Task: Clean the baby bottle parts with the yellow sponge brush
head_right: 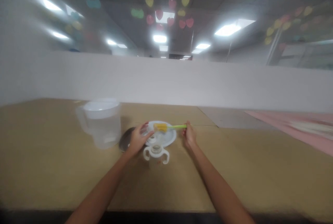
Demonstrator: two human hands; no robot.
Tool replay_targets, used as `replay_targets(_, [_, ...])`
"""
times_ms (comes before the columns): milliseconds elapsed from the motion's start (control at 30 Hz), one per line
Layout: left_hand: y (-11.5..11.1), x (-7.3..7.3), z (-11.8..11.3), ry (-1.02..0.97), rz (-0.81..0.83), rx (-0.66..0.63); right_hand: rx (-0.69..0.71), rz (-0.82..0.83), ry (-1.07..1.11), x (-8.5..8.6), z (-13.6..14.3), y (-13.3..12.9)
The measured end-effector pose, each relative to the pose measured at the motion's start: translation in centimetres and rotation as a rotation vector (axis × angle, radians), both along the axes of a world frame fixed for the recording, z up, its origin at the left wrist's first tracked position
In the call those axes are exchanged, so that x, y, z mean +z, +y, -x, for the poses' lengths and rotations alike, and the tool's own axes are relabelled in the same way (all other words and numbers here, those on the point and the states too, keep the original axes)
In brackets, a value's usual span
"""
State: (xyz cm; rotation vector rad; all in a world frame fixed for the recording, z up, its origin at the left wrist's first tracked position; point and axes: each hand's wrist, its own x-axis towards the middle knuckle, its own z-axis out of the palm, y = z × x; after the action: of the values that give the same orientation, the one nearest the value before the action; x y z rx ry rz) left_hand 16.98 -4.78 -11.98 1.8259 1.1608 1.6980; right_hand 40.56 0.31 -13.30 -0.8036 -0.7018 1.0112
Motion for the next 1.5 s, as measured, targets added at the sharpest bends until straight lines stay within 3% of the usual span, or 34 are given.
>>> replay_targets(100, [0.0,0.0,0.0,0.081,0.041,0.042,0.018,0.013,0.037,0.1,-0.1,0.0])
replay_targets(333, [0.2,-0.5,0.2,0.117,-0.085,0.210,0.091,-0.003,0.069,0.2,-0.5,0.2])
replay_targets(500, [-0.5,0.1,0.4,0.223,-0.166,0.301,0.147,-0.021,0.000,0.6,0.2,-0.5])
replay_targets(733, [-1.4,0.5,0.4,0.552,-0.365,0.227,0.264,-0.030,-0.107,0.6,0.8,-1.3])
replay_targets(833, [-1.5,0.3,0.2,0.541,-0.321,0.186,0.348,-0.020,-0.078,0.5,0.9,-1.3])
replay_targets(967, [-1.5,0.2,0.3,0.468,-0.175,0.162,0.248,-0.014,-0.020,0.5,0.5,-1.0])
replay_targets(1067, [-1.7,0.3,0.4,0.401,-0.132,0.247,0.228,-0.015,-0.052,0.7,0.1,-0.9])
replay_targets(1167, [-1.7,0.3,0.4,0.366,-0.175,0.315,0.267,-0.004,-0.080,0.7,-0.1,-0.8])
replay_targets(1333, [-1.7,0.1,0.1,0.442,-0.387,0.262,0.259,0.016,-0.076,0.6,0.0,-0.6])
replay_targets(1500, [-1.3,0.0,0.3,0.419,-0.440,0.334,0.245,0.012,-0.013,0.6,-0.1,-0.4])
